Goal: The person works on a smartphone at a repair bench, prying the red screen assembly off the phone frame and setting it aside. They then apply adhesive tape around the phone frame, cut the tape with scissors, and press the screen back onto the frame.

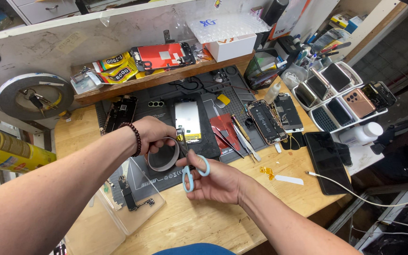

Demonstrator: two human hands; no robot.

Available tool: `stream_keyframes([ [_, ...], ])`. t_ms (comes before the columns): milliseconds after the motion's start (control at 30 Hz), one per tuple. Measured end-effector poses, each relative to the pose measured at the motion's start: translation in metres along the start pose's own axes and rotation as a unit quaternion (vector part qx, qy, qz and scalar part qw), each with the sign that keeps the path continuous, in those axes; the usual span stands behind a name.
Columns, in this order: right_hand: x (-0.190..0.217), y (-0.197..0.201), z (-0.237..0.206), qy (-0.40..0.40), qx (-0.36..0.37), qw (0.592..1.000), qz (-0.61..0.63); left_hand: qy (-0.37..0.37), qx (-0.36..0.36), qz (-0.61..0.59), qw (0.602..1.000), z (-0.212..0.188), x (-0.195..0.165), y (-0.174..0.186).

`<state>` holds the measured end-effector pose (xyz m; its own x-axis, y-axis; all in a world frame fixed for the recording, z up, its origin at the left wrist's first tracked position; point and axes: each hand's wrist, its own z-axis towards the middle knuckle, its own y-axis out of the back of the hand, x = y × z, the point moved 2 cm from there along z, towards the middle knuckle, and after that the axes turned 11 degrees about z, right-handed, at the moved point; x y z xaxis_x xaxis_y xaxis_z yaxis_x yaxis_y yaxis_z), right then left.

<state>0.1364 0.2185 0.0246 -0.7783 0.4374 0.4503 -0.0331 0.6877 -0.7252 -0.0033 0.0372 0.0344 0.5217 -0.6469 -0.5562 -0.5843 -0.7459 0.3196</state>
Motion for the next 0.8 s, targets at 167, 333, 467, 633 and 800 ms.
stream_keyframes([
  [167,-0.003,0.006,-0.002,-0.009,0.012,1.0,-0.002,-0.015,0.013,-0.004,1.0,-0.007,-0.002,0.004],
  [333,-0.002,0.004,0.0,-0.016,-0.011,1.0,-0.02,-0.015,0.002,0.022,1.0,-0.013,-0.005,0.005],
  [467,-0.001,-0.003,0.004,-0.006,-0.032,0.998,-0.046,-0.023,-0.014,0.039,0.999,-0.014,-0.009,0.004],
  [633,0.01,-0.003,0.008,-0.007,-0.046,0.996,-0.07,-0.017,-0.017,0.033,0.999,-0.011,-0.009,0.005],
  [800,0.021,0.0,0.015,-0.027,-0.021,0.996,-0.08,0.005,0.013,0.01,1.0,-0.01,-0.003,0.006],
])
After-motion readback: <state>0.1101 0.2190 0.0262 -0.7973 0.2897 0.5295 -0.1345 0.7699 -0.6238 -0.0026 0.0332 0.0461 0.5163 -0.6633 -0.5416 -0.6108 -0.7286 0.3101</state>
